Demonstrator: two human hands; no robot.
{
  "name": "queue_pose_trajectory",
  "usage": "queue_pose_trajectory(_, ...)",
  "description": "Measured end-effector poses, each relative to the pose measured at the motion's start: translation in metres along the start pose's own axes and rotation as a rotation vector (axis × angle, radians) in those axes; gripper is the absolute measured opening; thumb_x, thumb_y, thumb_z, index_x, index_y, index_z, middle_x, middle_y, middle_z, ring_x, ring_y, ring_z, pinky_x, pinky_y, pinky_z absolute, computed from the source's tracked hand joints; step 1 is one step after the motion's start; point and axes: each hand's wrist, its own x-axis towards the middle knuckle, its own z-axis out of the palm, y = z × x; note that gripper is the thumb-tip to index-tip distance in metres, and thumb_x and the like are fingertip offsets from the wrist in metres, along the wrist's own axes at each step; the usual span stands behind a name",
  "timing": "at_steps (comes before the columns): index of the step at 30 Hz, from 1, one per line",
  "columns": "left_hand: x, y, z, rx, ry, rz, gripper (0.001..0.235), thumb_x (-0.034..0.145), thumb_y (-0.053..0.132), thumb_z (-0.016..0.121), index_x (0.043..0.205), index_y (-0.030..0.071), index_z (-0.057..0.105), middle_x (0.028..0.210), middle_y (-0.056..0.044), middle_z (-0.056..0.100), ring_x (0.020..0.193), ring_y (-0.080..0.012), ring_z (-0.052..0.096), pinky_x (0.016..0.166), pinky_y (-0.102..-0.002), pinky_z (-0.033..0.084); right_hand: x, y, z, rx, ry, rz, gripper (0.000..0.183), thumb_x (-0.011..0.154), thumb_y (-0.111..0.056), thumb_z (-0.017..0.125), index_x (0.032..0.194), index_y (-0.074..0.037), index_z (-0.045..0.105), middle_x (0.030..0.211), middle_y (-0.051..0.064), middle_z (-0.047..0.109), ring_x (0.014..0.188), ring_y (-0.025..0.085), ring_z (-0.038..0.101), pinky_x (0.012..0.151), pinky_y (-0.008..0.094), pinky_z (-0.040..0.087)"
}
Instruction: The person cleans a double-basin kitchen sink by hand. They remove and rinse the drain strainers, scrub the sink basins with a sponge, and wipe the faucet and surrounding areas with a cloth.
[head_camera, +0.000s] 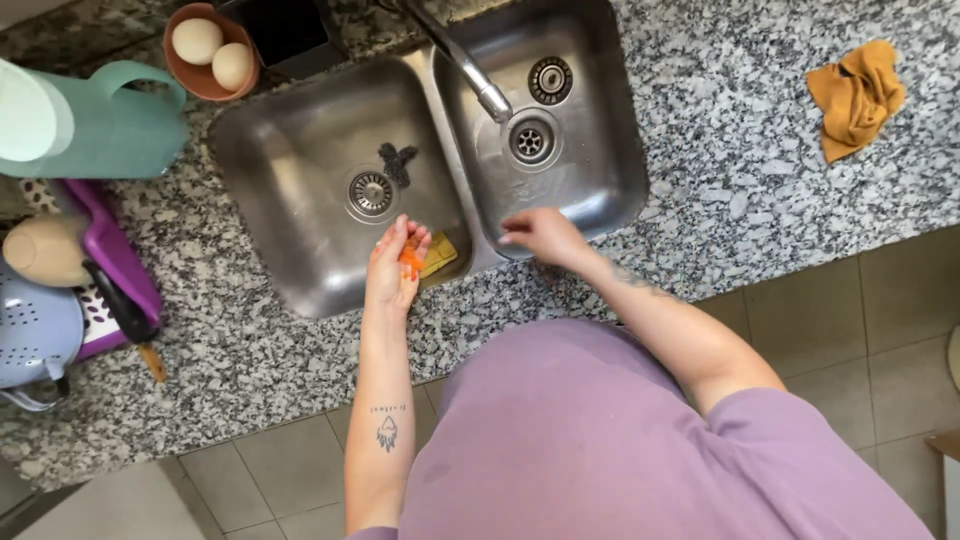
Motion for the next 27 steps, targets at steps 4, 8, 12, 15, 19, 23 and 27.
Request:
queue_pose_trajectory(4, -0.023, 0.003, -0.013, 0.004, 0.011, 0.013, 0.011, 0.087, 0.014, 0.067, 0.093, 0.006, 0.066, 0.085, -0.008, 0.068, 0.081, -0.0202, 0.069, 0.084, -0.035, 0.057, 0.022, 0.02, 0.06, 0.031, 0.081, 0.049, 0.033, 0.08, -0.025, 0.069, 0.108, -0.007, 0.068, 0.095, 0.012, 0.071, 0.097, 0.033, 0.064, 0.084, 0.044, 0.049)
queue_pose_trajectory(8, -0.026, -0.006, -0.026, -0.01, -0.015, 0.016, 0.013, 0.088, 0.015, 0.065, 0.096, 0.005, 0.065, 0.088, -0.008, 0.068, 0.083, -0.0202, 0.068, 0.085, -0.035, 0.057, 0.03, 0.035, 0.084, -0.094, 0.238, 0.083, 0.021, 0.077, -0.025, 0.073, 0.095, -0.014, 0.071, 0.085, 0.005, 0.072, 0.088, 0.028, 0.067, 0.078, 0.04, 0.052)
queue_pose_trajectory(12, -0.028, -0.015, -0.014, -0.026, -0.043, -0.008, 0.013, 0.088, 0.015, 0.065, 0.096, 0.005, 0.064, 0.088, -0.009, 0.067, 0.083, -0.0206, 0.068, 0.085, -0.036, 0.057, 0.027, 0.042, 0.089, -0.055, 0.279, 0.042, 0.011, 0.076, -0.016, 0.073, 0.087, -0.015, 0.072, 0.079, 0.003, 0.071, 0.081, 0.025, 0.069, 0.074, 0.036, 0.054)
queue_pose_trajectory(15, -0.038, -0.015, 0.012, 0.021, -0.063, -0.027, 0.013, 0.088, 0.014, 0.065, 0.097, 0.005, 0.064, 0.087, -0.009, 0.068, 0.081, -0.0202, 0.069, 0.082, -0.035, 0.058, 0.009, 0.023, 0.065, -0.005, 0.255, -0.005, 0.01, 0.075, -0.006, 0.071, 0.084, -0.012, 0.072, 0.076, 0.007, 0.071, 0.078, 0.027, 0.068, 0.072, 0.036, 0.054)
queue_pose_trajectory(19, -0.033, -0.029, 0.038, 0.097, -0.106, -0.046, 0.012, 0.087, 0.013, 0.065, 0.096, 0.006, 0.064, 0.085, -0.008, 0.068, 0.079, -0.019, 0.069, 0.081, -0.035, 0.058, -0.001, -0.013, 0.027, 0.302, 0.347, -0.109, 0.011, 0.077, -0.008, 0.074, 0.086, -0.012, 0.072, 0.074, 0.005, 0.07, 0.075, 0.02, 0.068, 0.072, 0.028, 0.052)
queue_pose_trajectory(23, -0.031, -0.04, 0.061, 0.004, -0.19, -0.181, 0.011, 0.086, 0.007, 0.064, 0.096, 0.003, 0.064, 0.085, -0.011, 0.068, 0.078, -0.023, 0.069, 0.081, -0.043, 0.057, -0.003, -0.044, 0.015, 0.431, 0.43, -0.359, 0.016, 0.072, -0.012, 0.077, 0.087, -0.016, 0.072, 0.075, 0.002, 0.068, 0.078, 0.016, 0.063, 0.076, 0.026, 0.048)
queue_pose_trajectory(27, -0.015, -0.03, 0.073, -0.143, -0.224, -0.212, 0.015, 0.086, 0.002, 0.061, 0.1, 0.002, 0.065, 0.085, -0.011, 0.066, 0.08, -0.0236, 0.068, 0.081, -0.04, 0.056, 0.015, -0.058, 0.003, 0.379, 0.498, -0.476, 0.017, 0.07, -0.011, 0.079, 0.086, -0.015, 0.071, 0.075, 0.0, 0.063, 0.081, 0.019, 0.06, 0.08, 0.027, 0.047)
